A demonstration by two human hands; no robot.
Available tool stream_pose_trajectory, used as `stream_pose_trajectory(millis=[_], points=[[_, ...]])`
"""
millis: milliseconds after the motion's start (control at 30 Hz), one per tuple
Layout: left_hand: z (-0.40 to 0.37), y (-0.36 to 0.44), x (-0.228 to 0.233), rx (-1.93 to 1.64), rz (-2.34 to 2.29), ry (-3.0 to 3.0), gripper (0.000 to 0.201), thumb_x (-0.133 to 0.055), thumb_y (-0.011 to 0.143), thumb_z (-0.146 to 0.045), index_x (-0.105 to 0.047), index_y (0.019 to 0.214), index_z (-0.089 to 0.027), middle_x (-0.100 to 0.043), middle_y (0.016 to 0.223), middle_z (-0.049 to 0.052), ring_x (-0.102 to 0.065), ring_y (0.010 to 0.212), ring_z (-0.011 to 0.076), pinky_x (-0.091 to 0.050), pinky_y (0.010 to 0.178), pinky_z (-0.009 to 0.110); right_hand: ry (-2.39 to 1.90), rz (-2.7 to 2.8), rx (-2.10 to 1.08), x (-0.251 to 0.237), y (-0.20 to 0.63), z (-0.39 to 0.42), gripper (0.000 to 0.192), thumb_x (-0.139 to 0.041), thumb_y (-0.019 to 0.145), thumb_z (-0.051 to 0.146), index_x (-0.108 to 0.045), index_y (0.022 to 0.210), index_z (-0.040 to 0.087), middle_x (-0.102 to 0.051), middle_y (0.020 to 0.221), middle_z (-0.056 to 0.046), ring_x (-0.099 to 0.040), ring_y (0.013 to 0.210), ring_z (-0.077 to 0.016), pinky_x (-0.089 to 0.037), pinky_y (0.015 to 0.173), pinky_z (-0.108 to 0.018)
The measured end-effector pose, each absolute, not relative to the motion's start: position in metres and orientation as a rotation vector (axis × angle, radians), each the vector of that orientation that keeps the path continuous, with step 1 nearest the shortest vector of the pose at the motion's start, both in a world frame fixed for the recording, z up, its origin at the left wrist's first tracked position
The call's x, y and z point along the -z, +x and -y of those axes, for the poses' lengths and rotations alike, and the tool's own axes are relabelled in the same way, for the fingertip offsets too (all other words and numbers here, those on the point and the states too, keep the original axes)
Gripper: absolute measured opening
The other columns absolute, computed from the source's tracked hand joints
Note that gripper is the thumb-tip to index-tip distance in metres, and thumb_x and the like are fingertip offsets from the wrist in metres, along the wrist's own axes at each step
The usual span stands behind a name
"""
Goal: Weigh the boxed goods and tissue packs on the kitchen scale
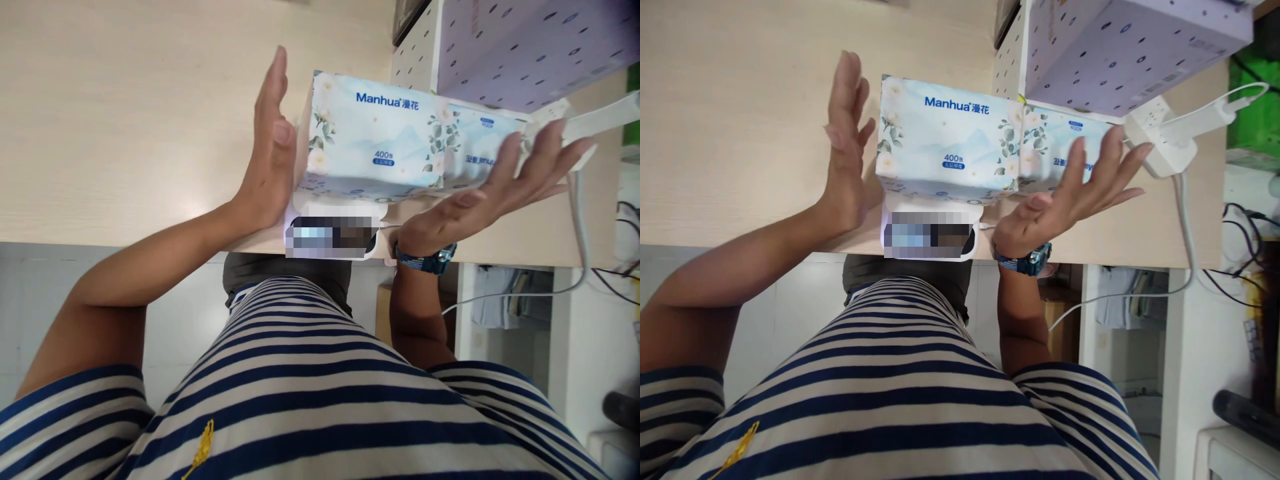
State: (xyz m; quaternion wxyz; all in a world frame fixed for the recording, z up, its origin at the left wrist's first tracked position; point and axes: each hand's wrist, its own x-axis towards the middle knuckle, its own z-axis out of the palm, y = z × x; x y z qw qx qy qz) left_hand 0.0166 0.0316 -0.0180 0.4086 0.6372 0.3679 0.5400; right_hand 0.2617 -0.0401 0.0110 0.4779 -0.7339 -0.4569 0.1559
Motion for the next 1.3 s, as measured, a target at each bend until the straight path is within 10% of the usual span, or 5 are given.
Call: stream_pose_trajectory(millis=[200,467,767,1133,1300], points=[[-0.007,-0.004,0.001,-1.269,-1.055,1.32,0.084,-0.024,0.098,-0.092,-0.023,0.172,-0.052,-0.01,0.187,-0.017,0.001,0.177,0.0219,-0.012,0.146,0.049,-1.515,1.178,-0.381,-0.009,0.231,0.092,0.079,-0.029,0.105,0.067,-0.01,0.178,0.041,-0.013,0.188,0.009,-0.003,0.177,-0.0299,-0.018,0.143,-0.06],[0.041,0.006,-0.017,-1.102,-0.867,1.603,0.083,-0.039,0.104,-0.078,-0.005,0.175,-0.053,-0.003,0.188,-0.013,-0.004,0.177,0.0267,-0.014,0.146,0.052,-1.105,1.107,-1.058,-0.004,0.218,0.094,0.076,-0.045,0.106,0.069,-0.024,0.175,0.045,-0.026,0.185,0.009,-0.021,0.175,-0.022,-0.019,0.146,-0.052],[0.022,0.085,-0.081,-1.042,-0.478,1.946,0.098,-0.04,0.101,-0.083,0.013,0.174,-0.046,0.015,0.185,-0.018,0.014,0.175,0.0294,-0.002,0.146,0.053,-0.976,1.046,-0.571,-0.039,0.299,0.067,0.085,-0.04,0.097,0.085,-0.049,0.166,0.036,-0.046,0.177,-0.003,-0.039,0.168,-0.0302,-0.028,0.141,-0.057],[-0.046,0.058,-0.052,-0.945,-0.97,1.822,0.111,-0.039,0.097,-0.09,0.012,0.177,-0.033,0.02,0.186,0.004,-0.001,0.177,0.0338,-0.007,0.144,0.058,-1.241,1.028,-0.243,-0.016,0.343,0.035,0.099,-0.066,0.099,0.063,-0.017,0.177,0.028,-0.011,0.189,-0.01,-0.007,0.177,-0.0289,-0.005,0.144,-0.061],[-0.135,-0.041,-0.055,-1.405,-1.571,1.627,0.11,-0.047,0.096,-0.089,-0.015,0.177,-0.022,0.0,0.189,0.014,0.007,0.176,0.0353,0.005,0.144,0.053,-0.875,1.421,-0.246,-0.082,0.237,0.013,0.068,-0.065,0.103,0.053,-0.044,0.166,0.037,-0.049,0.173,-0.005,-0.043,0.165,-0.0288,-0.03,0.14,-0.06]])
